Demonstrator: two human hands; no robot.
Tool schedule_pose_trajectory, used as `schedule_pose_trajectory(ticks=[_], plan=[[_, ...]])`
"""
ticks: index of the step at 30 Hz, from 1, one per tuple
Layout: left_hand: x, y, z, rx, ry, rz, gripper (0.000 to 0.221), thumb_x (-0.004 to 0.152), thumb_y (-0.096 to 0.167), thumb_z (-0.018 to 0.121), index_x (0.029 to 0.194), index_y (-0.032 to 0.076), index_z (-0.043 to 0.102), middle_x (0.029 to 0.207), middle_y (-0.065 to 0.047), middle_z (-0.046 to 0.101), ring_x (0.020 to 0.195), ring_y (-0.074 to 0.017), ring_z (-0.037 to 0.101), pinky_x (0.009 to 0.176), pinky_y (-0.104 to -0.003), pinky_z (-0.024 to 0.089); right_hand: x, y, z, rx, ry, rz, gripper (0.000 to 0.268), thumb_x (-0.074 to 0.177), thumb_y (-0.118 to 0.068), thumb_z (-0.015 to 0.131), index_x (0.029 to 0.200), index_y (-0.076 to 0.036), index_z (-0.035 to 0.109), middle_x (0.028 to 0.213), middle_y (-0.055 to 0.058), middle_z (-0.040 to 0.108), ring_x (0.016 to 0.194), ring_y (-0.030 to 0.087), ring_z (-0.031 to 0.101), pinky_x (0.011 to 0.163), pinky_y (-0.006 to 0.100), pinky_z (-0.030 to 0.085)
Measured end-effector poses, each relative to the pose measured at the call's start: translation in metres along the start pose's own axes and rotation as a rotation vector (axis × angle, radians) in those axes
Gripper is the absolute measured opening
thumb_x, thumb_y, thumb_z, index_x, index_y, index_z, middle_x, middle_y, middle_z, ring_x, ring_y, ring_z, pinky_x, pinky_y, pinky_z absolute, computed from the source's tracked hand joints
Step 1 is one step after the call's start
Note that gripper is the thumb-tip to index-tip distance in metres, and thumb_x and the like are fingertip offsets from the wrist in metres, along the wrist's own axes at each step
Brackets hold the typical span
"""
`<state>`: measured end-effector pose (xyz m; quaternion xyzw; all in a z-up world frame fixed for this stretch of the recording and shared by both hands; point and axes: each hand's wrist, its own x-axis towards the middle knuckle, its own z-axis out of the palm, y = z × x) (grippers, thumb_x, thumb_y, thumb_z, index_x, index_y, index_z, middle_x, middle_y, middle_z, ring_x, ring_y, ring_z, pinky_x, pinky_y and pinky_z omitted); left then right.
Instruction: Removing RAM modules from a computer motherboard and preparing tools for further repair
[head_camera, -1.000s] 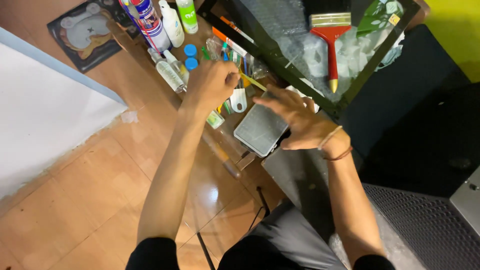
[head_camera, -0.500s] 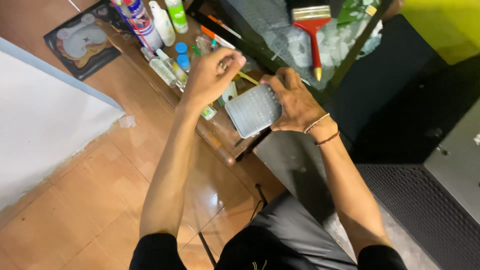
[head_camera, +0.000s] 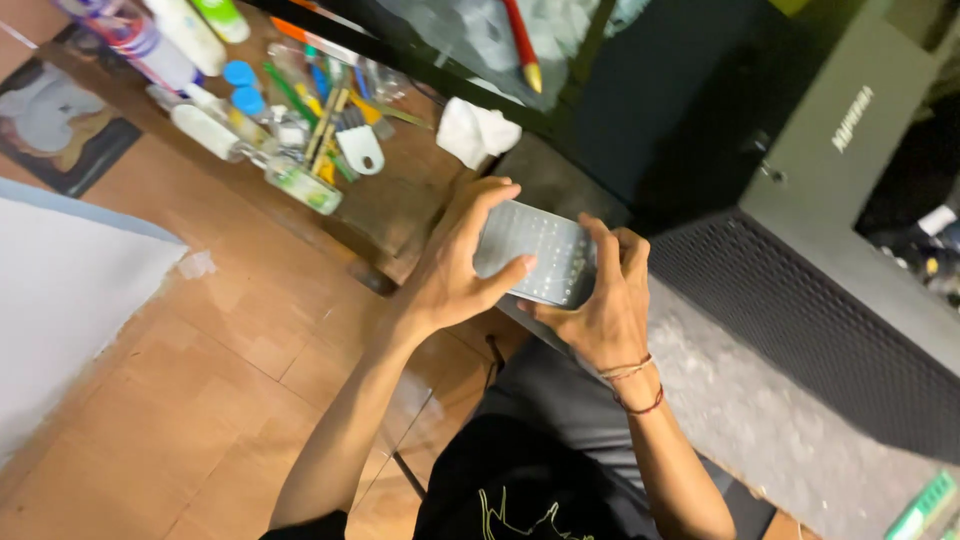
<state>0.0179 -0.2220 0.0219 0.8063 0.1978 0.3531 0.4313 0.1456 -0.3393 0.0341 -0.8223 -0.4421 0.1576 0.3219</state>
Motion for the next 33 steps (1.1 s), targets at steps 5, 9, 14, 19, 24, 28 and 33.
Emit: schedule_pose_trajectory(ticks=[5,9,14,19,24,28,33], plan=[[-0.017,0.013,0.044,-0.104,-0.225,-0.044,0.071,0.062,0.022,0.072,0.124,0.010,0.039,0.128,-0.014,0.035,0.118,-0.0299,0.039,0.100,-0.039,0.031,-0.039,0.039,-0.019,-0.025,0.083,0.070,0.097,0.042,-0.039,0.083,0.126,-0.018,0.038,0.110,0.015,0.034,0.100,0.036,0.047,0.087,0.046,0.038],[-0.025,0.028,0.080,-0.093,-0.427,-0.016,0.087,0.055,0.016,0.078,0.129,0.010,0.032,0.137,-0.018,0.019,0.126,-0.0359,0.025,0.104,-0.043,0.025,-0.067,0.076,-0.035,-0.006,0.168,0.044,0.097,0.044,-0.034,0.084,0.127,-0.014,0.038,0.109,0.019,0.035,0.103,0.041,0.043,0.089,0.047,0.035],[-0.038,0.039,0.129,-0.159,-0.447,0.041,0.081,0.058,0.010,0.077,0.127,0.010,0.035,0.138,-0.017,0.020,0.126,-0.0352,0.027,0.102,-0.043,0.029,-0.099,0.114,-0.060,-0.037,0.238,0.075,0.100,0.045,-0.034,0.084,0.129,-0.013,0.035,0.110,0.018,0.034,0.108,0.040,0.040,0.092,0.047,0.032],[-0.043,0.045,0.169,-0.183,-0.458,0.120,0.074,0.063,0.012,0.076,0.126,0.011,0.037,0.137,-0.015,0.022,0.127,-0.0321,0.028,0.103,-0.040,0.029,-0.122,0.132,-0.083,-0.041,0.325,0.092,0.104,0.045,-0.033,0.085,0.131,-0.010,0.032,0.111,0.022,0.034,0.108,0.042,0.039,0.094,0.048,0.031],[-0.048,0.049,0.197,-0.127,-0.509,0.144,0.077,0.061,0.020,0.075,0.126,0.009,0.036,0.132,-0.015,0.028,0.124,-0.0338,0.031,0.102,-0.044,0.027,-0.138,0.162,-0.087,0.048,0.371,0.079,0.105,0.042,-0.030,0.087,0.129,-0.007,0.033,0.112,0.019,0.038,0.107,0.038,0.041,0.095,0.045,0.030],[-0.039,0.055,0.215,0.165,-0.408,0.310,0.086,0.061,0.061,0.066,0.123,0.008,0.040,0.121,-0.012,0.040,0.119,-0.0332,0.037,0.098,-0.046,0.026,-0.146,0.185,-0.090,0.114,0.383,0.057,0.103,0.047,-0.027,0.086,0.131,-0.008,0.029,0.114,0.018,0.038,0.107,0.036,0.041,0.095,0.044,0.030],[-0.023,0.061,0.252,0.371,-0.447,0.414,0.036,0.083,0.046,0.047,0.085,0.010,0.055,0.076,-0.006,0.051,0.078,-0.0289,0.054,0.066,-0.045,0.041,-0.156,0.196,-0.094,0.155,0.343,0.003,0.116,0.041,-0.023,0.087,0.135,-0.006,0.022,0.110,0.021,0.045,0.101,0.038,0.044,0.092,0.044,0.028]])
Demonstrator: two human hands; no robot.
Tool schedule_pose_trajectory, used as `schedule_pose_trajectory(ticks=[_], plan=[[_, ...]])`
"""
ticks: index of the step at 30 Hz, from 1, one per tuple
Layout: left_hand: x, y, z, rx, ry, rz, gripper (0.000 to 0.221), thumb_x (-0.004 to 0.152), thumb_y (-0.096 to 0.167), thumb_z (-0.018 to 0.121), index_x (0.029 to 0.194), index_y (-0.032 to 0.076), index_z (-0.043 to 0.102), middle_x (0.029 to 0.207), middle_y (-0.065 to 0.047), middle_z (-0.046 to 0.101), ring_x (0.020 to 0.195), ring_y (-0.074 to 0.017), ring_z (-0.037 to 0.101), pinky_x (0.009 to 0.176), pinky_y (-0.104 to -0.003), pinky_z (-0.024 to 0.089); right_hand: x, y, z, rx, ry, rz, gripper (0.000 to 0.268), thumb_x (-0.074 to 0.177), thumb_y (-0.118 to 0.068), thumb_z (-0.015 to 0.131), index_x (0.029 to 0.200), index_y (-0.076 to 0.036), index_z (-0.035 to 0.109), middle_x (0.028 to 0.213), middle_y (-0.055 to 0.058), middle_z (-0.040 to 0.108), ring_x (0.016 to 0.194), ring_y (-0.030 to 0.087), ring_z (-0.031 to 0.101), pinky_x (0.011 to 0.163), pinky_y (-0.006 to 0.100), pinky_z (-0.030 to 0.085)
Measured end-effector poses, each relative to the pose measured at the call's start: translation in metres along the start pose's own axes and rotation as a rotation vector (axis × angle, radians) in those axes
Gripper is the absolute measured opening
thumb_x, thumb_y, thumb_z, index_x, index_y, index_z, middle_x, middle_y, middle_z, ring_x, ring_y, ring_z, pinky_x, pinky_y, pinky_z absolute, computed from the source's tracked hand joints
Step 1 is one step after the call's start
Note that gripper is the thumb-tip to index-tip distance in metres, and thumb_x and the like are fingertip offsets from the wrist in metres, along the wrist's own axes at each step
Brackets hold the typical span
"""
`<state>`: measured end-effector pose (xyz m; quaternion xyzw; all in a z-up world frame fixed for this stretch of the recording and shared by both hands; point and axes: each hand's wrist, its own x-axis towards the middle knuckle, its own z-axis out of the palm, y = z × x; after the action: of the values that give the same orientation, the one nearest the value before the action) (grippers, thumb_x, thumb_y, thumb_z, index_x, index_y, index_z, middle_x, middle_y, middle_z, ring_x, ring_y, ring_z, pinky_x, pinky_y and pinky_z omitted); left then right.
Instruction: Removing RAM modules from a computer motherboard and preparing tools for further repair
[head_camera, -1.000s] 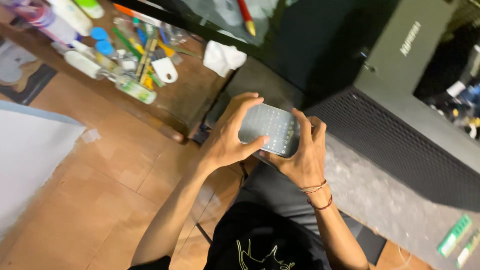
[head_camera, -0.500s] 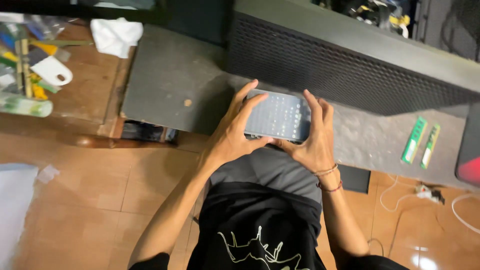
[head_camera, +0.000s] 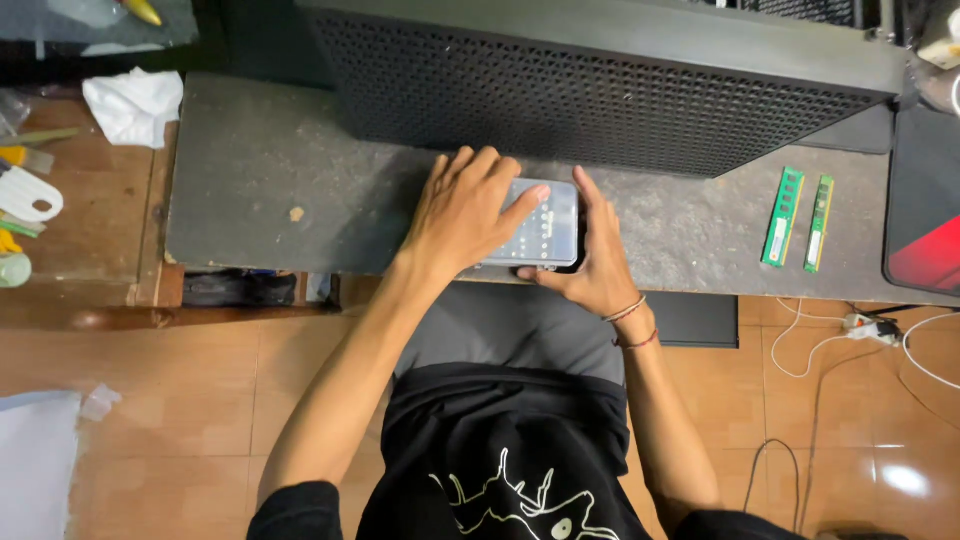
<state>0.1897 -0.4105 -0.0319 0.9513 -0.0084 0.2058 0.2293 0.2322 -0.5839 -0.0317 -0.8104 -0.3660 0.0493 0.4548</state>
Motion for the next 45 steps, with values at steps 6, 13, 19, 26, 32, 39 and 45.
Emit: schedule_pose_trajectory(ticks=[6,13,19,26,32,39,45], plan=[[0.019,0.004,0.014,0.062,-0.027,-0.022,0.040,0.084,0.043,0.041,0.071,0.006,0.050,0.070,-0.012,0.051,0.075,-0.0333,0.055,0.062,-0.045,0.042,-0.001,0.008,-0.001,-0.013,0.020,-0.003,0.115,0.041,-0.027,0.088,0.134,-0.005,0.024,0.108,0.020,0.048,0.096,0.035,0.046,0.088,0.040,0.031],[0.009,0.030,-0.017,0.189,0.339,0.186,0.037,0.085,0.044,0.040,0.068,0.011,0.043,0.067,-0.004,0.038,0.065,-0.0239,0.044,0.057,-0.037,0.034,-0.001,0.020,0.003,0.011,0.043,-0.003,0.116,0.039,-0.033,0.087,0.132,-0.004,0.026,0.113,0.019,0.048,0.100,0.034,0.045,0.090,0.039,0.030],[-0.025,0.040,-0.050,-0.068,0.429,0.291,0.029,0.081,0.032,0.055,0.090,0.005,0.060,0.084,-0.007,0.055,0.068,-0.0224,0.056,0.061,-0.031,0.046,-0.003,0.029,0.005,0.000,0.019,-0.055,0.105,0.050,-0.041,0.080,0.132,-0.004,0.026,0.123,0.017,0.042,0.108,0.030,0.042,0.093,0.038,0.029],[-0.054,-0.019,-0.022,-0.802,0.220,-0.093,0.027,0.081,0.027,0.049,0.085,0.003,0.062,0.066,-0.008,0.063,0.054,-0.0197,0.061,0.049,-0.027,0.049,0.002,0.020,-0.002,0.078,-0.068,-0.209,0.101,0.049,-0.054,0.075,0.128,-0.007,0.034,0.135,0.016,0.030,0.123,0.033,0.029,0.101,0.040,0.020],[-0.027,-0.031,-0.020,-0.618,0.412,-0.183,0.011,0.080,0.011,0.059,0.088,0.003,0.059,0.078,-0.008,0.058,0.058,-0.0169,0.054,0.053,-0.026,0.046,0.003,0.019,-0.001,0.085,-0.117,-0.153,0.110,0.050,-0.052,0.075,0.134,-0.007,0.022,0.138,0.013,0.028,0.126,0.028,0.028,0.099,0.037,0.020],[-0.024,-0.036,-0.016,-0.586,0.332,-0.181,0.012,0.081,0.011,0.058,0.091,0.005,0.059,0.092,-0.008,0.053,0.064,-0.0199,0.055,0.058,-0.028,0.047,0.004,0.026,-0.001,0.117,-0.159,-0.130,0.093,0.051,-0.044,0.078,0.122,-0.009,0.030,0.139,0.014,0.025,0.126,0.029,0.025,0.099,0.037,0.019],[-0.014,-0.024,-0.022,-0.491,0.388,-0.060,0.012,0.080,0.010,0.059,0.091,0.005,0.058,0.092,-0.008,0.049,0.081,-0.0257,0.053,0.071,-0.034,0.044,0.006,0.022,-0.005,0.081,-0.171,-0.115,0.080,0.053,-0.044,0.077,0.112,-0.010,0.036,0.140,0.016,0.024,0.123,0.032,0.030,0.096,0.039,0.021]])
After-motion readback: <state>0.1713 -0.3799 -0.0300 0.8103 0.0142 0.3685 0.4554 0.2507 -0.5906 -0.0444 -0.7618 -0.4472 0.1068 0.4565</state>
